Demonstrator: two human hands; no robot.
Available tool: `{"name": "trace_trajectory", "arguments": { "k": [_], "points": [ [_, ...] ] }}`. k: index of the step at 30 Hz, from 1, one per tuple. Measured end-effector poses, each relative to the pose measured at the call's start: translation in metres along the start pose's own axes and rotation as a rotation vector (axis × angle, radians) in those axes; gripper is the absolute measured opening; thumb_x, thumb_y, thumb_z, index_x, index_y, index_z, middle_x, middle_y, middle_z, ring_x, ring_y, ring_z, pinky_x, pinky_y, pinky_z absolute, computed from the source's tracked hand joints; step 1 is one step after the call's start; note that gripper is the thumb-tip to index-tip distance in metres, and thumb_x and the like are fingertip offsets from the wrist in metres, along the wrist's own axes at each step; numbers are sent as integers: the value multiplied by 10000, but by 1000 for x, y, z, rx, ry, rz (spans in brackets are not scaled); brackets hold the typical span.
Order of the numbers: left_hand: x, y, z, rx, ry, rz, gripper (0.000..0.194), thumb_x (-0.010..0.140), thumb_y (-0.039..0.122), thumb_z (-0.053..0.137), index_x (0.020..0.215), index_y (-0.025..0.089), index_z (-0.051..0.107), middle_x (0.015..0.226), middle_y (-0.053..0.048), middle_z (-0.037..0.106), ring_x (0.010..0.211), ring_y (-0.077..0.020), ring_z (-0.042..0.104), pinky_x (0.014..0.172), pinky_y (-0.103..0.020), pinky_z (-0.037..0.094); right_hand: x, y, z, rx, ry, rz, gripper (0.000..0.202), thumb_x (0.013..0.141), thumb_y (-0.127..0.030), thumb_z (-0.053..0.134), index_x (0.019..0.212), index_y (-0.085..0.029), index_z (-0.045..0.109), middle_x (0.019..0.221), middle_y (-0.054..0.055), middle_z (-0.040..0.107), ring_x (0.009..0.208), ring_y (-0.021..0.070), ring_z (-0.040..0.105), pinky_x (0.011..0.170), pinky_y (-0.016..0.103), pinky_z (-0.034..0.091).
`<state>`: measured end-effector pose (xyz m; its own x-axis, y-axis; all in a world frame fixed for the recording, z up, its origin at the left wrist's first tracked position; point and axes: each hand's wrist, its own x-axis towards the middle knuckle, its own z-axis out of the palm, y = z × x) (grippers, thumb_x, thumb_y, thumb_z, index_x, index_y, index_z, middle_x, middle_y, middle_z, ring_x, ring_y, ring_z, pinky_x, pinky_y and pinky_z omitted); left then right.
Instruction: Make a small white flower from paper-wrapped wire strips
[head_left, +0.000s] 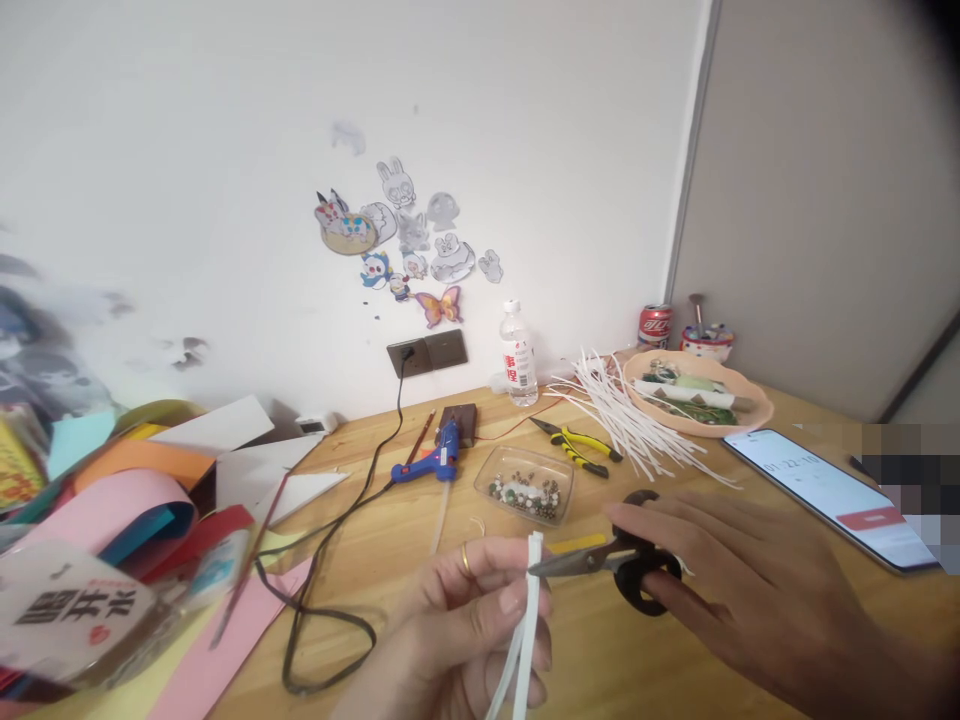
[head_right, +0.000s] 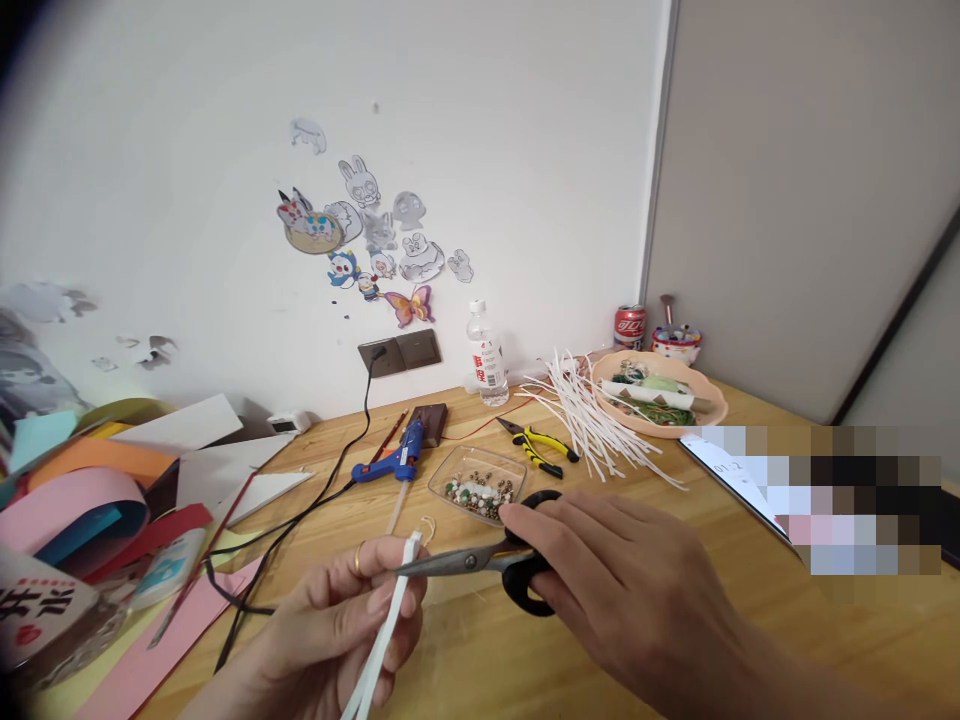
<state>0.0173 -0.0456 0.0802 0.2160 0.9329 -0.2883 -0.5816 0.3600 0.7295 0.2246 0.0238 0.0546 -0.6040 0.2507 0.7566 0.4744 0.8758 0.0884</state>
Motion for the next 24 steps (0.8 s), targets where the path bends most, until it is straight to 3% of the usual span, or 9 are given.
{"name": "trace_trajectory", "arguments": {
  "k": [5,8,12,15,19,21,24],
  "points": [
    [-1,2,1,65,167,111,210,498,142,817,682,141,717,571,-8,688,498,-76,603,481,-140,500,-1,0,2,72,-45,115,310,796,-150,454,1104,-164,477,951,56,650,847,193,606,706,303,469],
    [0,3,0,120,266,176,188,484,151,819,632,144,703,571,7,676,495,-63,581,511,-143,492,-4,-2,7,112,-274,260,354,732,-149,513,1078,-214,476,875,16,658,743,185,625,586,278,472],
    [2,2,1,176,328,194,195,454,163,827,581,150,679,541,24,649,479,-65,559,490,-161,489,-15,-9,22,117,-592,279,236,630,-51,527,782,-231,530,679,-26,631,554,162,593,454,239,390],
    [3,1,1,207,358,218,202,441,176,829,562,148,670,527,23,653,480,-68,559,493,-163,480,-26,-14,36,158,-636,211,243,552,-21,541,697,-217,539,671,-29,634,559,164,596,467,237,390],
    [5,0,-2,249,392,256,195,442,171,825,551,138,667,541,11,679,501,-66,563,511,-147,450,-24,-14,44,232,-672,150,202,541,-58,612,674,-205,579,704,-19,643,626,181,604,519,252,415],
    [5,0,-2,261,397,263,187,452,161,820,555,132,667,542,5,688,503,-64,562,521,-146,440,-13,-12,39,276,-679,155,155,583,-70,627,649,-203,583,696,-35,635,636,153,596,535,235,417],
    [6,-2,-3,284,396,250,180,460,150,816,563,132,670,537,9,694,501,-62,568,517,-142,428,13,-12,25,344,-613,258,110,789,-140,523,780,-223,594,726,-51,622,638,99,572,548,202,416]
  ]
}}
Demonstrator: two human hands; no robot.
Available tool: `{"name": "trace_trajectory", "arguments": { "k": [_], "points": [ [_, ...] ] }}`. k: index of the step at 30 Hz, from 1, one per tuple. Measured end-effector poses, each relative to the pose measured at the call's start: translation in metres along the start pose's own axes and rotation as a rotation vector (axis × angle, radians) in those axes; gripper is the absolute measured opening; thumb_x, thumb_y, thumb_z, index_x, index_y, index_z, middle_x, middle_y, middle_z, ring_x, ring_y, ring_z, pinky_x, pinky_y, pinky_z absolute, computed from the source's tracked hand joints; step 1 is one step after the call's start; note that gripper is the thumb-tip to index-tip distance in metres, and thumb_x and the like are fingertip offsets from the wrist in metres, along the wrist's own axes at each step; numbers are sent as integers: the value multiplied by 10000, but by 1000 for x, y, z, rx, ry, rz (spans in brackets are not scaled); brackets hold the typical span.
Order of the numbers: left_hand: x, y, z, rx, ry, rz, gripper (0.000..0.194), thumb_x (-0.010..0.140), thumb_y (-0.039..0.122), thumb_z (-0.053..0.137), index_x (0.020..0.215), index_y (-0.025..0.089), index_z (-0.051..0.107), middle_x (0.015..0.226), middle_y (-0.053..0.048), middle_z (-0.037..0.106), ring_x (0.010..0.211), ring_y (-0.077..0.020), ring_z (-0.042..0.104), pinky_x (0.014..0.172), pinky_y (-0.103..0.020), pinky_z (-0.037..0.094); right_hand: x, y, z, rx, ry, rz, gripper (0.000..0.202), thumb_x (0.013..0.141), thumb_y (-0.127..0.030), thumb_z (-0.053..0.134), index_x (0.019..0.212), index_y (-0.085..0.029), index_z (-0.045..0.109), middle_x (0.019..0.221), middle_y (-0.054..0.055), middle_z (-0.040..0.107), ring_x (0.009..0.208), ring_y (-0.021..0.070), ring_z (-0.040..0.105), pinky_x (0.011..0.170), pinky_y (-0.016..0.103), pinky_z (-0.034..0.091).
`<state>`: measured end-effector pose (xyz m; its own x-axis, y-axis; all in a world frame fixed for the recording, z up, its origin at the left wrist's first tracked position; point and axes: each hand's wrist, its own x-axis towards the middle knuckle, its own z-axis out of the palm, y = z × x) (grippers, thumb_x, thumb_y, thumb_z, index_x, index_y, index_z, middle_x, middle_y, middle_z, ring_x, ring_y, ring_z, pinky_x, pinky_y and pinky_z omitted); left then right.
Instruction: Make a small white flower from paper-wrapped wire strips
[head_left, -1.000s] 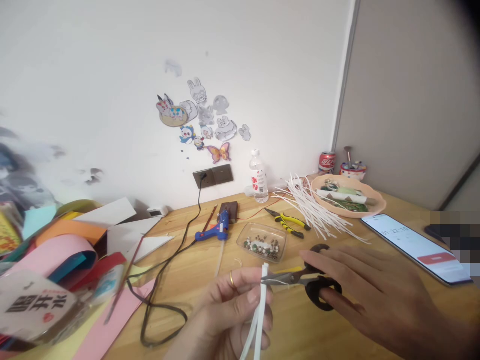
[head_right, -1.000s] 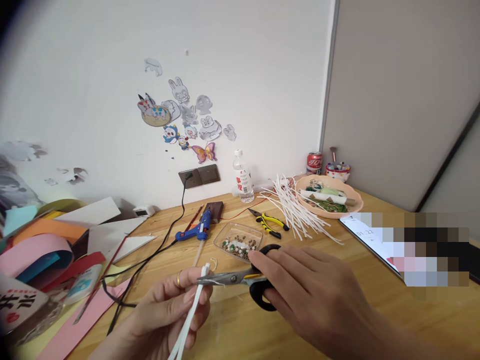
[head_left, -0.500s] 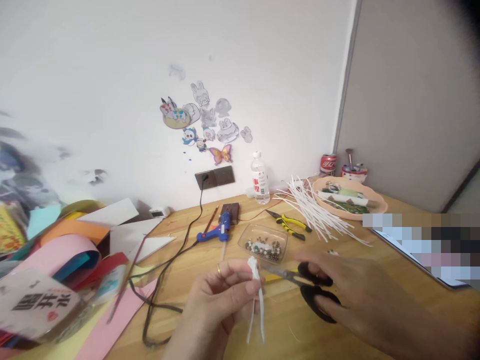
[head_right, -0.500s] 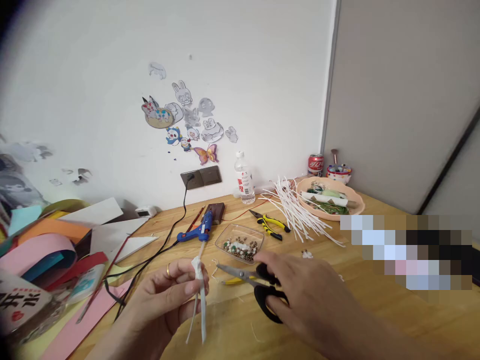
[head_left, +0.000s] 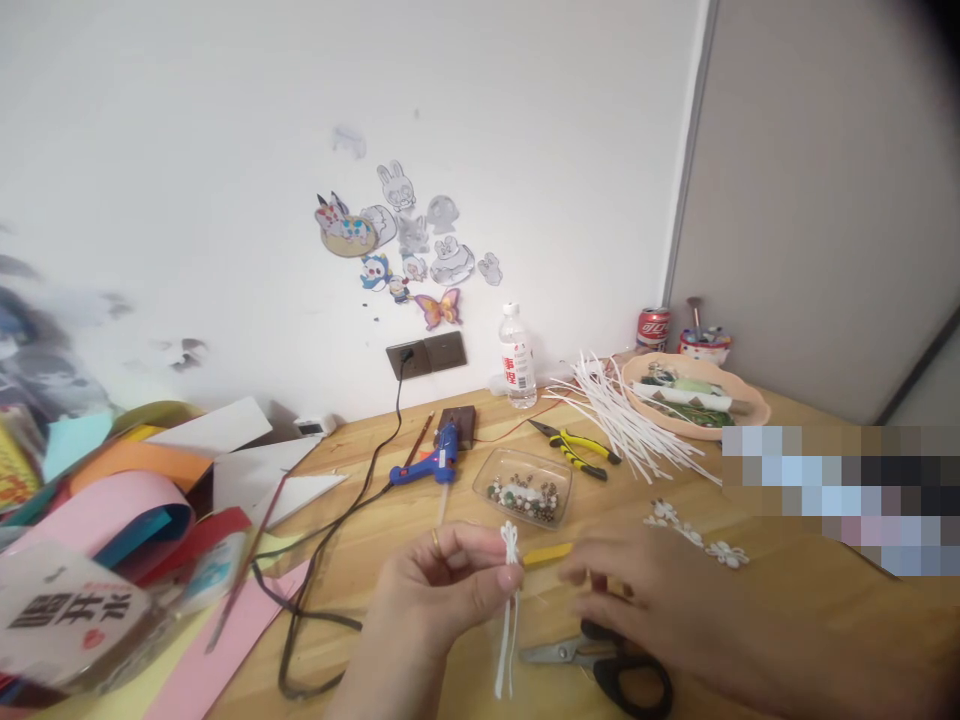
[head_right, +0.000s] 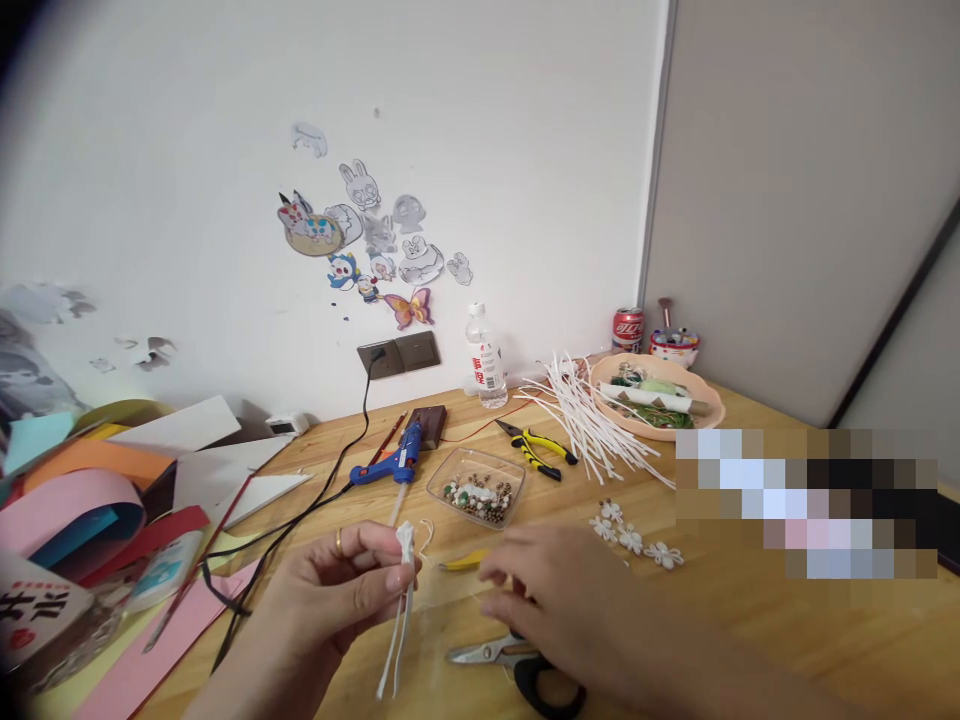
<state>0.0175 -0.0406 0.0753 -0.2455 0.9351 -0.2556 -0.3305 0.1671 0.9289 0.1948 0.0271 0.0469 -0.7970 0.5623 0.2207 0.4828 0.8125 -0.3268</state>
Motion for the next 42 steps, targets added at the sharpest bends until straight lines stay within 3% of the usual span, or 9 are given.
{"name": "trace_trajectory", "arguments": {
  "k": [2,4,11,15,21,26,30,34,42],
  "points": [
    [1,-2,1,19,-10,0,180,459,137,815,561,129,667,525,13,690,489,-57,566,503,-134,419,8,-10,-14,271,127,59,118,831,-192,495,862,-229,603,778,-36,629,678,101,568,582,206,424],
    [3,-4,1,36,-22,24,180,463,125,812,556,124,658,518,9,690,490,-60,572,504,-133,422,15,-19,-23,480,166,73,105,820,-221,514,873,-223,604,785,-26,625,681,101,560,554,192,419],
    [10,-12,-1,60,-33,87,239,415,101,812,524,132,602,484,15,682,457,-67,575,473,-147,436,27,-24,-20,641,116,132,136,799,-175,507,710,-196,608,626,-50,538,569,80,448,495,180,334],
    [12,-13,-2,93,-6,108,262,417,93,797,541,145,572,468,20,682,443,-70,575,475,-156,435,33,-17,-16,792,50,214,155,781,-252,541,675,-158,604,583,-40,495,542,76,411,483,180,320],
    [17,-15,-3,170,12,149,252,464,117,763,595,162,553,501,35,676,478,-85,570,485,-173,419,34,-13,-9,810,73,220,153,764,-299,576,707,-171,636,588,-39,524,540,74,423,486,183,313],
    [15,-14,1,260,-8,95,203,466,175,780,630,123,672,536,0,685,503,-98,550,513,-190,405,32,-15,-6,783,147,203,155,790,-236,536,674,-181,622,622,-38,566,600,88,476,541,190,344],
    [9,-11,2,328,-11,53,110,554,246,752,587,146,721,487,16,654,493,-83,502,514,-178,370,29,-18,-7,796,165,209,165,798,-246,527,675,-180,615,633,-34,576,616,94,489,557,195,355],
    [7,-10,0,369,-21,56,104,578,272,737,614,174,731,578,6,682,593,-120,525,575,-198,375,29,-18,-5,859,130,247,177,796,-252,531,663,-164,608,594,-35,532,562,79,448,516,186,336],
    [11,-16,-5,455,-69,66,185,614,317,687,575,137,702,551,-10,622,554,-127,453,541,-233,309,33,-10,2,1008,-29,357,241,812,-333,497,708,-130,574,581,-25,512,464,56,398,434,173,316]
  ]
}}
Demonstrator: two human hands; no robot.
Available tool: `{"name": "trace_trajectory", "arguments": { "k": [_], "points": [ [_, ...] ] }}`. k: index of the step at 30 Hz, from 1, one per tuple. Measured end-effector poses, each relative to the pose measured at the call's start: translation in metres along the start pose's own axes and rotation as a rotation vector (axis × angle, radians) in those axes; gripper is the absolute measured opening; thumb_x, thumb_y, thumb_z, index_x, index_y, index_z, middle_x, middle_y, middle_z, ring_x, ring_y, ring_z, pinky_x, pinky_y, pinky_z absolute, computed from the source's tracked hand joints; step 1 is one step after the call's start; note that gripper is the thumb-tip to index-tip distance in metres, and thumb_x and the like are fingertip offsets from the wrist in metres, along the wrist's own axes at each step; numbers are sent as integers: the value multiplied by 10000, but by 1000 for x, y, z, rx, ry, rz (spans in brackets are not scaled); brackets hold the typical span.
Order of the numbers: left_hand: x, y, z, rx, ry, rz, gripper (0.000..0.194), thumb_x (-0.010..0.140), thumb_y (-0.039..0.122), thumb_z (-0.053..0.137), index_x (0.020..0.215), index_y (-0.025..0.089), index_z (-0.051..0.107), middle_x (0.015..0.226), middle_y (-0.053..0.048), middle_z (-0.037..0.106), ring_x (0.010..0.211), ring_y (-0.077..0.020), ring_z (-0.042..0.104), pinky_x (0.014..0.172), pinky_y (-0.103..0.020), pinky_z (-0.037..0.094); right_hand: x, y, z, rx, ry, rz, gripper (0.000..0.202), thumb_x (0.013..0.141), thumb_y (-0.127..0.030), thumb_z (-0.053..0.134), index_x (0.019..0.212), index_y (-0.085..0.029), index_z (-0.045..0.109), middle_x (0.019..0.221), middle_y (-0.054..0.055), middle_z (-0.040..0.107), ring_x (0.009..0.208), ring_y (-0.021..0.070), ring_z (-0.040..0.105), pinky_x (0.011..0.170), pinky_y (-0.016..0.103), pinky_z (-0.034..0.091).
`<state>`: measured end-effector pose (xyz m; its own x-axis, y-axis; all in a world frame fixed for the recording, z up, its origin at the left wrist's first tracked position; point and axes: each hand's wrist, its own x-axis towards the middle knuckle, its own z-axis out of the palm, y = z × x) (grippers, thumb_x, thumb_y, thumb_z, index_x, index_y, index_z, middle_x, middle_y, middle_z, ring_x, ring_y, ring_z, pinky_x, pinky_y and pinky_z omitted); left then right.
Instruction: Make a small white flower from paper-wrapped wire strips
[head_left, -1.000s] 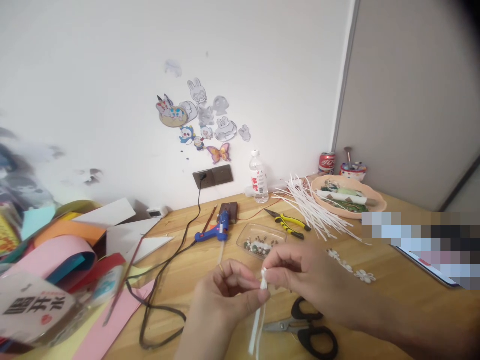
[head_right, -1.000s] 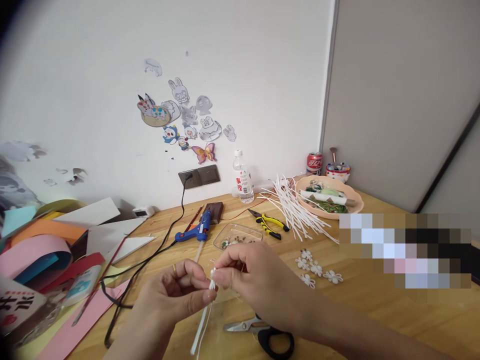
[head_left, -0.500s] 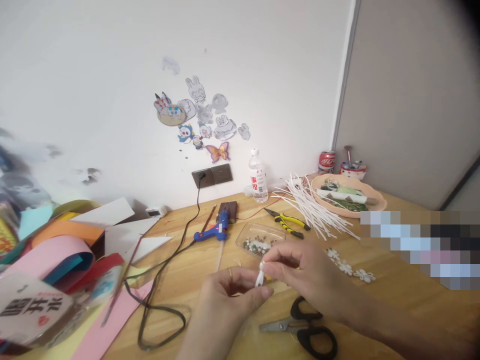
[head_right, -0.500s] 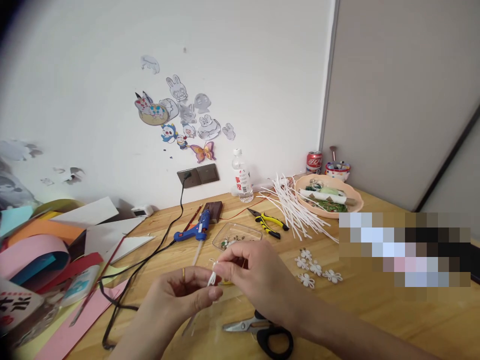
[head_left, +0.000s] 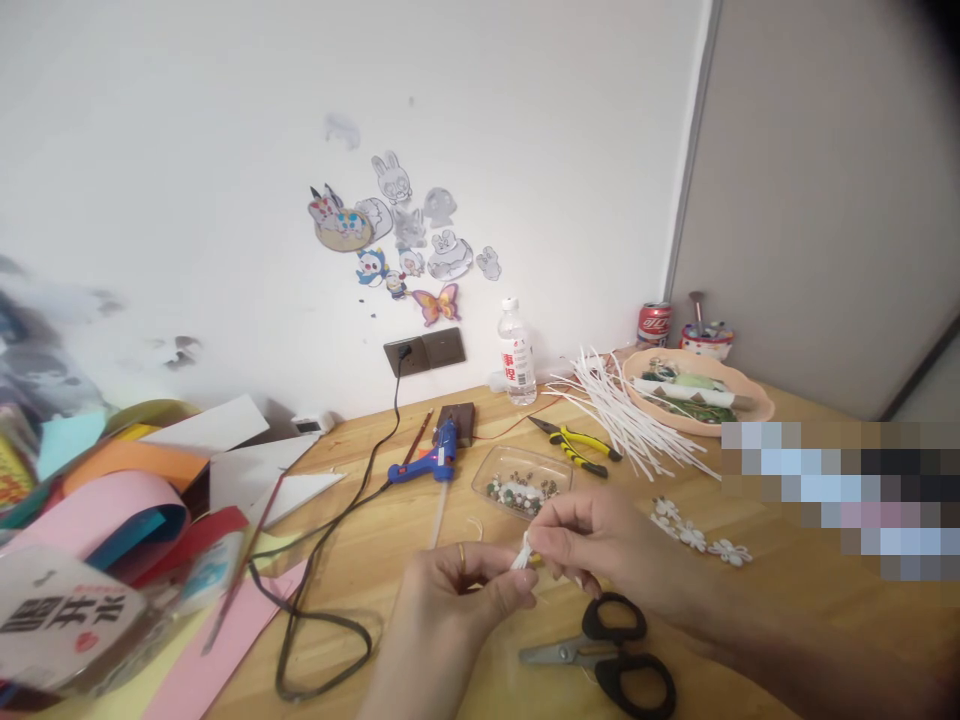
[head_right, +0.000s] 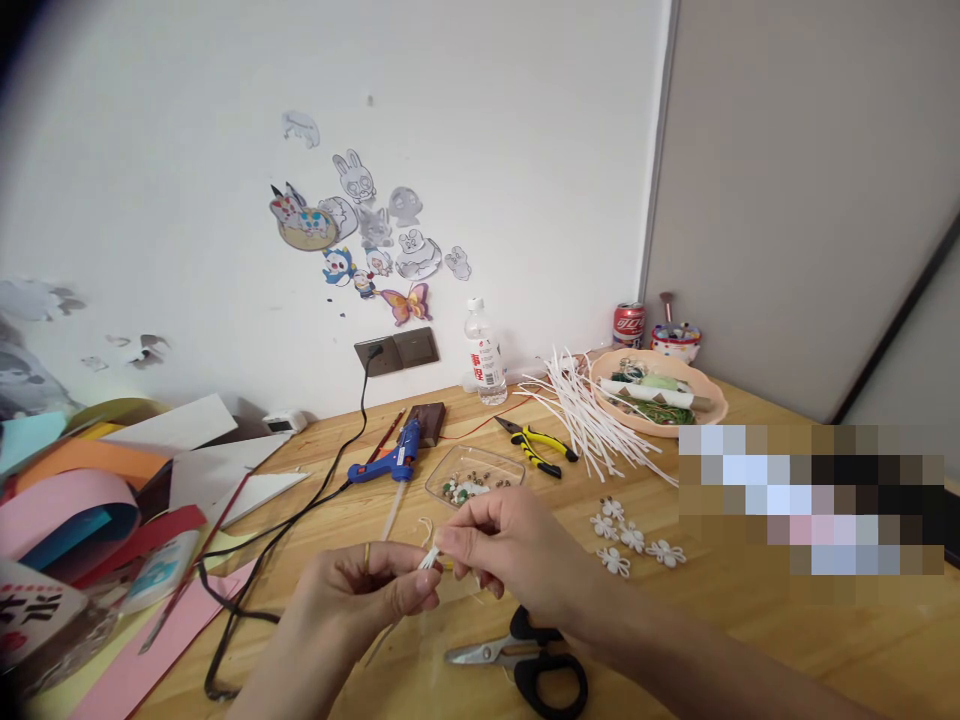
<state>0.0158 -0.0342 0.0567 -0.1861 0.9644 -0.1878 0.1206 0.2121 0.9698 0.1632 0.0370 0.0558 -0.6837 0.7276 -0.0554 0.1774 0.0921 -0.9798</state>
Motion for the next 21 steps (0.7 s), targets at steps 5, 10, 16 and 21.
{"name": "trace_trajectory", "arguments": {
  "k": [5,10,16,21],
  "points": [
    [5,-4,2,28,6,1,186,593,317,695,558,134,693,528,-15,618,531,-126,452,530,-243,305,-2,-3,-1,-92,32,-51,183,755,-305,576,687,-146,633,578,-30,531,536,75,412,489,188,305],
    [6,-5,5,48,-3,-7,162,582,298,695,591,137,698,507,8,597,496,-107,438,514,-233,321,-7,-2,7,-190,123,-93,143,756,-218,535,652,-150,607,594,-28,545,566,88,432,512,201,300],
    [1,-5,5,128,-38,20,156,619,278,655,569,139,707,555,-27,648,572,-163,517,551,-253,372,-10,5,10,-210,115,-76,130,741,-182,525,633,-154,591,586,-38,545,556,81,436,505,189,302],
    [2,-16,14,172,-26,27,140,617,276,660,544,168,711,564,-34,666,601,-201,552,574,-272,394,-14,19,6,-157,60,4,173,776,-247,505,667,-135,577,559,-41,473,511,70,399,445,169,288]
  ]
}}
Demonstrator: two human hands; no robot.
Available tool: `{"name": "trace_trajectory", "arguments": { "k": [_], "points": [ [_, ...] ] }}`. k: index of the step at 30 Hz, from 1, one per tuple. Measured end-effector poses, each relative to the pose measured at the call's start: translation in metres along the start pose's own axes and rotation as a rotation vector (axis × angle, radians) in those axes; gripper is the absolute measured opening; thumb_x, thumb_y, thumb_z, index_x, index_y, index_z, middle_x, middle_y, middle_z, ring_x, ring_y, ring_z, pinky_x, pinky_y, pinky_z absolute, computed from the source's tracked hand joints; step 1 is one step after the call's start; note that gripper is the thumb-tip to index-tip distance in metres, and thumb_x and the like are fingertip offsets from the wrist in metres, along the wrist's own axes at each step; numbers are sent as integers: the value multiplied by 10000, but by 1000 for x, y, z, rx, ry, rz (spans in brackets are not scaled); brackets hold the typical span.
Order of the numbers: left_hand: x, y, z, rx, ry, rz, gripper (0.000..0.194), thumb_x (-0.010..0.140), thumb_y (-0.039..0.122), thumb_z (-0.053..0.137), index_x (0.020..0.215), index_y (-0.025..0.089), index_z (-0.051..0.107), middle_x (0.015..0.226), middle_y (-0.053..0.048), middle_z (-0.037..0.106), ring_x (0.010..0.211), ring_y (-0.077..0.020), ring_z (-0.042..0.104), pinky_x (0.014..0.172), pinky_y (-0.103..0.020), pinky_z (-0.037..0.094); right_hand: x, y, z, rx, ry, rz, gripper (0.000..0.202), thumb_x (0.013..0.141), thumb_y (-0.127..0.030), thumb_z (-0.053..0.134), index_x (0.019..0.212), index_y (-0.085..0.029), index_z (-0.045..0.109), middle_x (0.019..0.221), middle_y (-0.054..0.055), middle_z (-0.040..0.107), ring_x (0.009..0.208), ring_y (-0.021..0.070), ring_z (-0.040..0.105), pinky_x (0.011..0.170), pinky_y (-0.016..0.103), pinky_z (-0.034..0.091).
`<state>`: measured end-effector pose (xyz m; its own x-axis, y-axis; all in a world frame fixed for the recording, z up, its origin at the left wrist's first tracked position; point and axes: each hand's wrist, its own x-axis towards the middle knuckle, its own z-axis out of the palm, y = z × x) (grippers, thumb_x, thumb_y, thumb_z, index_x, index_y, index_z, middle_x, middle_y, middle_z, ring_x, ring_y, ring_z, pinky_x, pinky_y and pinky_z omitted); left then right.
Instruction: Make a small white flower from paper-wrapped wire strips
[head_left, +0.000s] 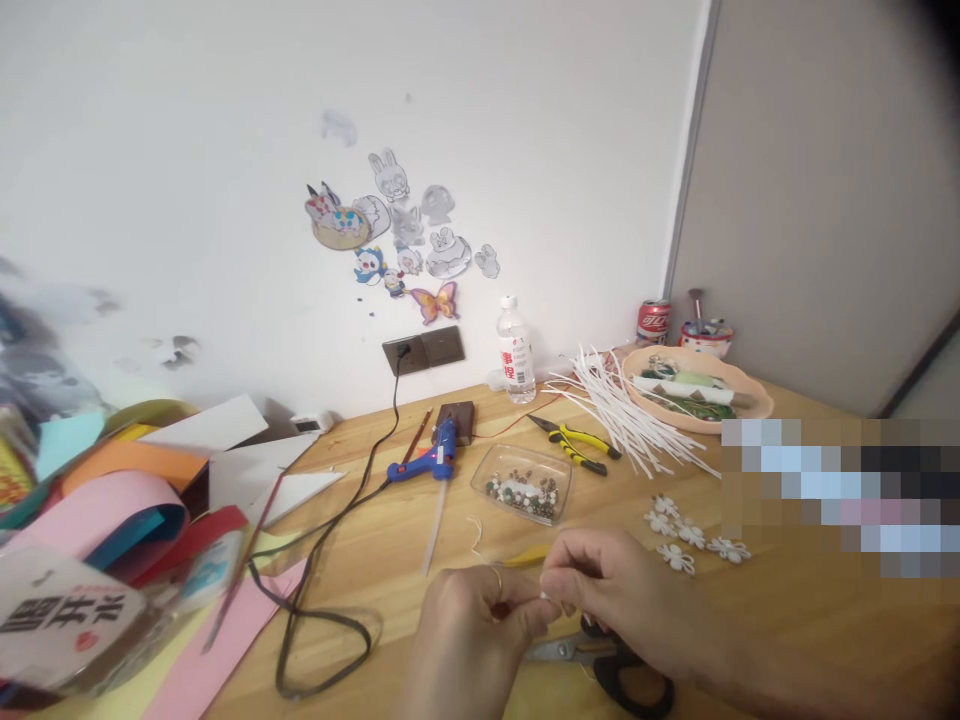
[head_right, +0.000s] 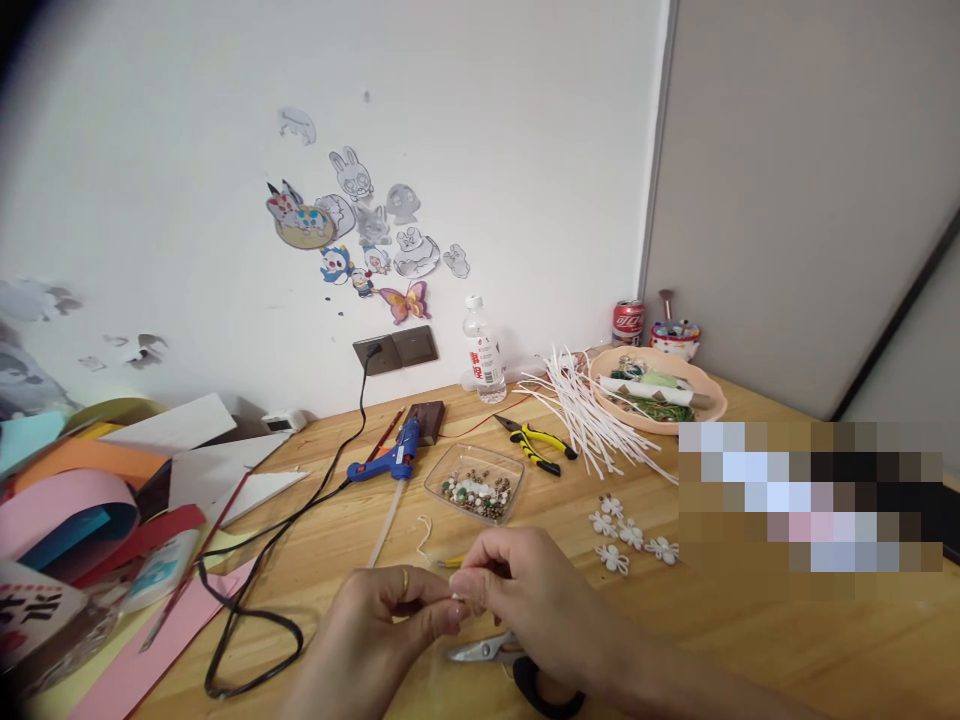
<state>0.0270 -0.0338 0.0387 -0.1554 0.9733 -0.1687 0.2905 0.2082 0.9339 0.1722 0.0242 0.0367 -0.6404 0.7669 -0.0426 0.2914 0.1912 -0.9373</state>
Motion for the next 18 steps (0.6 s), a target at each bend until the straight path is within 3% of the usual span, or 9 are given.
{"name": "trace_trajectory", "arguments": {
  "k": [6,11,15,18],
  "points": [
    [11,-7,5,-104,-73,-30,141,583,263,707,606,124,702,606,-55,667,586,-182,551,563,-266,395,-1,15,1,35,-18,17,163,777,-258,516,704,-135,594,571,-34,494,511,73,418,452,166,312],
    [18,-10,-4,-252,-96,-42,234,512,225,771,715,134,698,566,4,628,530,-123,514,526,-225,368,3,16,-5,-21,-18,-43,173,793,-295,520,764,-152,614,652,-20,555,601,95,470,523,176,349],
    [22,-9,-15,-341,-27,-61,182,517,230,778,656,137,707,541,16,635,502,-89,494,526,-203,357,2,20,-13,-168,1,-90,229,856,-323,425,842,-166,592,719,-2,568,650,116,485,563,204,352],
    [24,-2,-25,-386,67,-63,126,524,199,783,577,142,685,569,19,662,566,-86,528,590,-187,377,-4,26,-13,-324,-106,-147,94,775,-251,548,736,-182,598,705,-14,586,667,130,503,591,224,337]
  ]
}}
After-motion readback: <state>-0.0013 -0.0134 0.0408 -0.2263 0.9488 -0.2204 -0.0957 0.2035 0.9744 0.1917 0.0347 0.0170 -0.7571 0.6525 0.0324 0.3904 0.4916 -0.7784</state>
